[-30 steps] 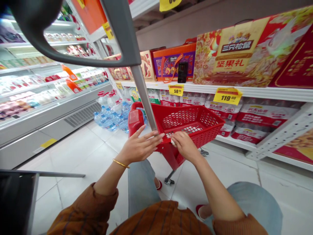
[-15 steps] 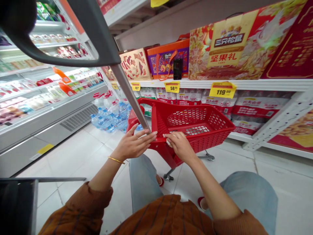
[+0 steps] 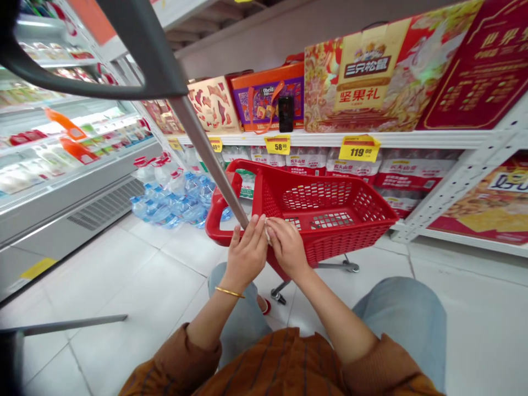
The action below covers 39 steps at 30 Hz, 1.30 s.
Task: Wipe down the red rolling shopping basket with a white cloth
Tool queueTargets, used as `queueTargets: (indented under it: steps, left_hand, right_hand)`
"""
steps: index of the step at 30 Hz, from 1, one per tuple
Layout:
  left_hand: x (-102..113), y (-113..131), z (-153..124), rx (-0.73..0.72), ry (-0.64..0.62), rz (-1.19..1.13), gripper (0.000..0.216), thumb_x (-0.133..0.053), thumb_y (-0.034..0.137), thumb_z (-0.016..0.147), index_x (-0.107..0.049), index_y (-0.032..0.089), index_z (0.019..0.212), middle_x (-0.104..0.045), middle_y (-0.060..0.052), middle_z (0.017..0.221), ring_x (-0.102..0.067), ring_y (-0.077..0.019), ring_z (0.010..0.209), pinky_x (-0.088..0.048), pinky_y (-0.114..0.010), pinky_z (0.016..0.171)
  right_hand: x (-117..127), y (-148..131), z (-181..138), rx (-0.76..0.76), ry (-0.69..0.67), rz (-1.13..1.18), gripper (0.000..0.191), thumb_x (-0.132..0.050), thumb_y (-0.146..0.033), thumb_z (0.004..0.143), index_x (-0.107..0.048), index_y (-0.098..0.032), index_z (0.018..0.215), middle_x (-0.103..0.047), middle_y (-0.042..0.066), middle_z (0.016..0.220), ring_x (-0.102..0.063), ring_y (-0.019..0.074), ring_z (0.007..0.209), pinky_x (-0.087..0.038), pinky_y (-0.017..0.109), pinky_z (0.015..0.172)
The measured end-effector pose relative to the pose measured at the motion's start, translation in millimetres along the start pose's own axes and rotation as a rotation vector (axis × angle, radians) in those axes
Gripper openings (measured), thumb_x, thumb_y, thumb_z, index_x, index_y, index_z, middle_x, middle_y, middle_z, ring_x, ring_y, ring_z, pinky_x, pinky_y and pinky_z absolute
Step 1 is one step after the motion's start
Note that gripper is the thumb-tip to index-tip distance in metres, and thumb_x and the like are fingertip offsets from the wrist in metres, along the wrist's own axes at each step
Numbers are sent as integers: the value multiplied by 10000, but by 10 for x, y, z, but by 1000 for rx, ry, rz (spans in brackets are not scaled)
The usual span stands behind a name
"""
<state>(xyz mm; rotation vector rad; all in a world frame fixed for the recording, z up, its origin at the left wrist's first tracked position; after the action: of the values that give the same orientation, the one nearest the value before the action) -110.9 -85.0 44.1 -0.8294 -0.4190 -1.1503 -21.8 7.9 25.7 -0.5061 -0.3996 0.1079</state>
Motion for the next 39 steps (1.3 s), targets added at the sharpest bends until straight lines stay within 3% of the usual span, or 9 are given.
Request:
queueTargets:
  steps: [7,11,18,24,29,33,39]
  left_hand:
    - [-62,-23,-33,3,25,-108,425,-399,107,913,-524,123,1320,-527,-60,1375,-200,-131,1428,64,-325,1209]
    - [-69,-24,-34,15,33,-193,456,-417,96,896,-503,126,1342,-544,-62,1357,-218,-135,1421,56,-300,1206]
    - [-103,-32,-56,28,37,-261,498,-448,121,899,-448,182,1393,-548,-55,1355,-293,-163,1397,25,-338,1213]
    - [-150,-9,-95,15,55,-218,484,-419,92,900,-487,198,1368,-570,-48,1331,-298,-150,1395,61,-327,1203]
    - [-176,-3,-101,-8,120,-209,455,-428,75,907,-510,173,1344,-627,-42,1268,-323,-140,1382,41,-307,1205]
    - [-196,-5,-112,-13,133,-229,454,-391,69,922,-508,182,1345,-650,-53,1234,-459,-140,1305,-15,-317,1211]
    - [-236,25,-136,10,161,-276,497,-349,77,934,-428,196,1410,-629,-61,1256,-494,-133,1279,-44,-326,1214]
  right_hand:
    - [-10,170,-202,137,14,-164,409,-507,-166,925,-501,-246,1325,-644,97,1057,-579,217,994,-511,409,854]
    - [38,301,-323,113,4,-223,439,-530,-165,913,-500,-308,1326,-631,82,1074,-591,223,1011,-504,430,871]
    - [229,561,-439,55,18,-233,360,-547,-184,908,-575,-303,1247,-658,64,1028,-602,219,978,-501,430,870]
    - [331,342,-371,-52,115,-227,348,-493,-160,929,-566,-276,1249,-649,90,1070,-595,222,1017,-503,432,890]
    - [96,70,-308,39,83,-180,450,-467,-150,936,-452,-271,1369,-618,107,1206,-564,226,1140,-478,453,970]
    - [-24,126,-338,90,56,-205,512,-467,-123,924,-402,-254,1415,-631,109,1188,-552,232,1151,-473,463,983]
    - [137,392,-430,76,63,-265,491,-515,-122,906,-465,-268,1373,-657,95,1097,-576,224,1058,-492,447,938]
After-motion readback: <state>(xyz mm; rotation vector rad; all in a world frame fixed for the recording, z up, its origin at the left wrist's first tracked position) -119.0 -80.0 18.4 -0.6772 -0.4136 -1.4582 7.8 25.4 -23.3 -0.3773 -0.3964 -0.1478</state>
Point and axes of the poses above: each hand's wrist, its own z-axis towards the middle knuckle, its own x-axis out of the back of the hand, y = z × x, the point moved 2 cm from there along z, towards the middle knuckle
